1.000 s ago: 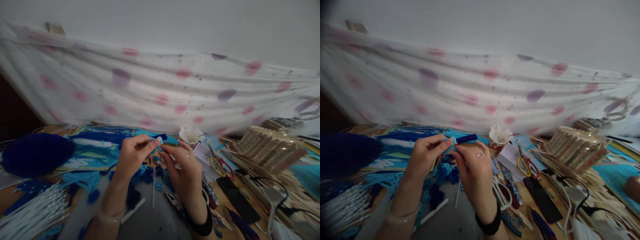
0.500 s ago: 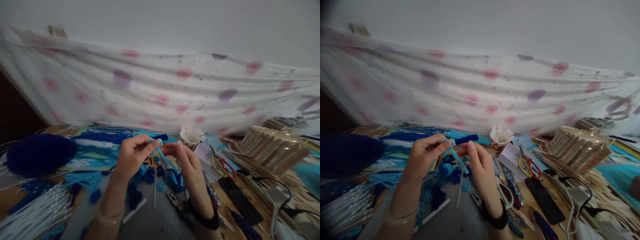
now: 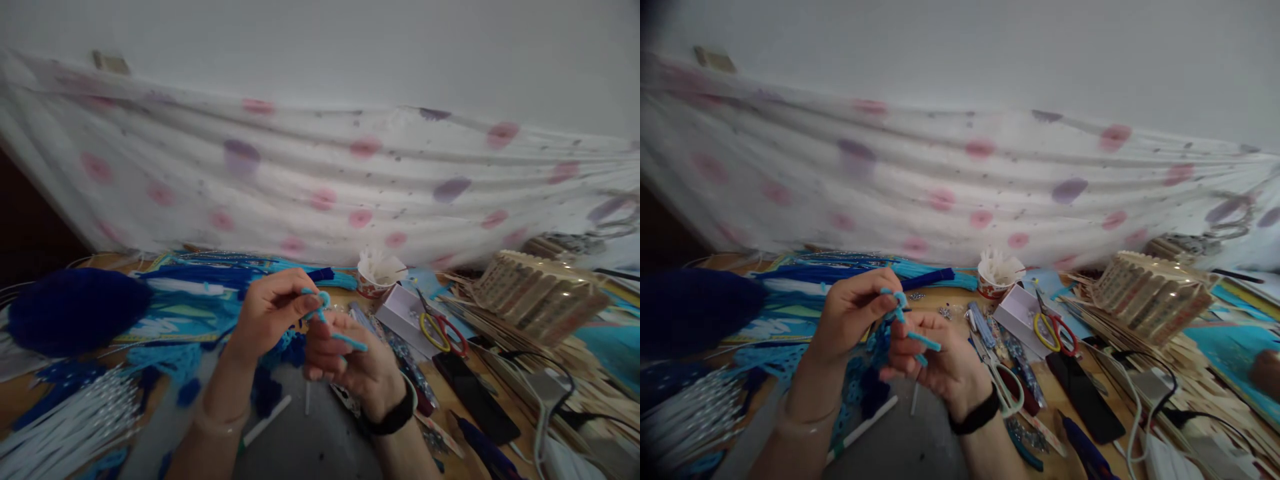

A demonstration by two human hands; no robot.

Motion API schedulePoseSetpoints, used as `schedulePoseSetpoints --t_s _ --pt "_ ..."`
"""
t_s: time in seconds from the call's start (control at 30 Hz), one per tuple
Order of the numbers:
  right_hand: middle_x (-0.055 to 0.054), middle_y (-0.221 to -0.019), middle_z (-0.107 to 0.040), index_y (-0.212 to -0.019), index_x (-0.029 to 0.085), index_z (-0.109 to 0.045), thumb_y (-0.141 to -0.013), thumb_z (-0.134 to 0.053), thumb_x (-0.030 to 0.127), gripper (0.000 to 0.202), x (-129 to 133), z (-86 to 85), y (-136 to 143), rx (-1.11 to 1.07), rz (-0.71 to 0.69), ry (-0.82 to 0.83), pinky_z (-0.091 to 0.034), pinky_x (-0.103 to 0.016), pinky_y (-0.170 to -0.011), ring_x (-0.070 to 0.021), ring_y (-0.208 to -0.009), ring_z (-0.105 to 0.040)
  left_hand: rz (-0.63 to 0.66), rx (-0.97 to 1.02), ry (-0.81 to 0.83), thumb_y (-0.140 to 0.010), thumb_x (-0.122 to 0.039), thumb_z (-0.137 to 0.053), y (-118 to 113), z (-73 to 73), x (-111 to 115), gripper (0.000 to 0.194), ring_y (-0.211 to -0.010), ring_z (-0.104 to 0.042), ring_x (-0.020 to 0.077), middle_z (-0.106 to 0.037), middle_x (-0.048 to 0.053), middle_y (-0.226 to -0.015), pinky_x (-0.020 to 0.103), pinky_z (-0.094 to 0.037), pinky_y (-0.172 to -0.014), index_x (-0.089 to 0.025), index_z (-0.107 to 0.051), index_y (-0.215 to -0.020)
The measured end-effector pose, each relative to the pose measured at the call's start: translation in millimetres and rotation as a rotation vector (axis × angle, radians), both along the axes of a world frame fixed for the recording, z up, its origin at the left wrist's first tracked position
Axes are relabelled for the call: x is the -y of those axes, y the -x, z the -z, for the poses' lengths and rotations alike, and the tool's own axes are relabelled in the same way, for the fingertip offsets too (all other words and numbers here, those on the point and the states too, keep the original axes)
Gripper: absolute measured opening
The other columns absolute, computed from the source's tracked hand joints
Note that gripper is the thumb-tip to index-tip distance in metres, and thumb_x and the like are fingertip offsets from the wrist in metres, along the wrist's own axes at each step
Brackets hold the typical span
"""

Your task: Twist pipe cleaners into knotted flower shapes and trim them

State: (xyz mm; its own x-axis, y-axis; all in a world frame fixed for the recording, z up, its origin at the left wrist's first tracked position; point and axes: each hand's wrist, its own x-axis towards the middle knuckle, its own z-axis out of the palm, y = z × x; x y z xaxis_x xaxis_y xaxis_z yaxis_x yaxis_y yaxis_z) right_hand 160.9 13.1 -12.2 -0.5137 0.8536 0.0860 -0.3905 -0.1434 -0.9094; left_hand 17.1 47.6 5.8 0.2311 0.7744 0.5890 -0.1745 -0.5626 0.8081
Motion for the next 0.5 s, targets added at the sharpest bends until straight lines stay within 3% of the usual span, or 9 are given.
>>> schedulePoseSetpoints --t_s 0.07,0.13,0.17,0.23,0.3,0.33,0.4,0.5 --pt "0.015 -0.041 -0.018 -0.062 0.026 -0.046 -0.078 -0.072 0.056 0.043 -0.9 1.2 -0.5 -0.055 -0.14 0.093 -0.043 -0.025 -0.041 -0.008 -0.034 -0.019 0.023 0.025 -0.021 -0.084 -0.041 -0.075 0.4 0.0 -0.4 0.031 -0.061 -0.056 0.0141 -0.063 0.002 -0.065 0.026 -0.044 -0.057 -0.021 -0.07 -0.062" --pt "0.012 -0.039 -0.031 -0.064 0.024 -0.055 -0.082 -0.068 0.059 0.042 0.1 0.6 -4.5 -0.016 -0.033 0.043 -0.045 -0.027 -0.043 -0.0104 -0.033 -0.032 -0.047 0.011 -0.018 -0.085 -0.037 -0.075 0.4 -0.2 1.0 0.028 -0.061 -0.055 0.0136 -0.063 0.001 -0.066 0.025 -0.044 -0.057 -0.021 -0.071 -0.064" --pt "0.008 -0.044 -0.046 -0.068 0.023 -0.062 -0.086 -0.065 0.059 0.04 1.6 -0.7 -7.4 0.03 0.094 -0.017 -0.049 -0.028 -0.048 -0.0127 -0.038 -0.045 -0.111 -0.006 -0.025 -0.086 -0.035 -0.074 0.4 -0.2 2.2 0.025 -0.062 -0.055 0.0135 -0.063 0.001 -0.067 0.025 -0.044 -0.058 -0.021 -0.071 -0.065" --pt "-0.001 -0.069 -0.072 -0.08 0.022 -0.072 -0.096 -0.054 0.056 0.042 6.5 -4.3 -13.1 0.23 0.575 -0.271 -0.055 -0.032 -0.066 -0.0179 -0.062 -0.067 -0.263 -0.056 -0.057 -0.087 -0.03 -0.073 -0.3 0.0 5.2 0.022 -0.065 -0.056 0.0137 -0.063 0.0 -0.069 0.026 -0.044 -0.061 -0.021 -0.072 -0.067" --pt "-0.005 -0.094 -0.08 -0.097 0.023 -0.075 -0.093 -0.066 0.047 0.026 11.9 -7.1 -15.9 0.543 0.994 -0.671 -0.052 -0.041 -0.091 -0.024 -0.09 -0.074 -0.405 -0.101 -0.084 -0.087 -0.029 -0.073 -1.9 0.9 8.7 0.022 -0.067 -0.056 0.0139 -0.062 0.0 -0.069 0.026 -0.044 -0.064 -0.021 -0.071 -0.067" --pt "-0.006 -0.099 -0.081 -0.102 0.024 -0.075 -0.088 -0.075 0.044 0.025 13.9 -7.6 -15.7 0.677 1.098 -0.88 -0.046 -0.046 -0.101 -0.0264 -0.097 -0.074 -0.46 -0.11 -0.082 -0.088 -0.03 -0.072 -3.1 1.5 10.4 0.024 -0.067 -0.055 0.0138 -0.061 -0.001 -0.069 0.026 -0.044 -0.064 -0.021 -0.07 -0.067" --pt "-0.005 -0.101 -0.081 -0.108 0.024 -0.073 -0.088 -0.078 0.032 0.022 15.6 -6.7 -12.6 0.852 1.13 -1.163 -0.033 -0.051 -0.113 -0.0258 -0.098 -0.075 -0.51 -0.11 -0.053 -0.09 -0.032 -0.07 -5.8 2.6 13.8 0.027 -0.064 -0.054 0.0135 -0.058 -0.001 -0.067 0.026 -0.043 -0.062 -0.021 -0.068 -0.066" --pt "-0.003 -0.094 -0.082 -0.104 0.023 -0.071 -0.097 -0.064 0.016 0.012 12.8 -2.8 -7.1 0.908 1.082 -1.289 -0.026 -0.051 -0.118 -0.0203 -0.089 -0.076 -0.479 -0.091 -0.018 -0.09 -0.033 -0.069 -8.0 2.7 17.1 0.028 -0.061 -0.051 0.0129 -0.055 -0.002 -0.065 0.026 -0.042 -0.059 -0.021 -0.067 -0.065"
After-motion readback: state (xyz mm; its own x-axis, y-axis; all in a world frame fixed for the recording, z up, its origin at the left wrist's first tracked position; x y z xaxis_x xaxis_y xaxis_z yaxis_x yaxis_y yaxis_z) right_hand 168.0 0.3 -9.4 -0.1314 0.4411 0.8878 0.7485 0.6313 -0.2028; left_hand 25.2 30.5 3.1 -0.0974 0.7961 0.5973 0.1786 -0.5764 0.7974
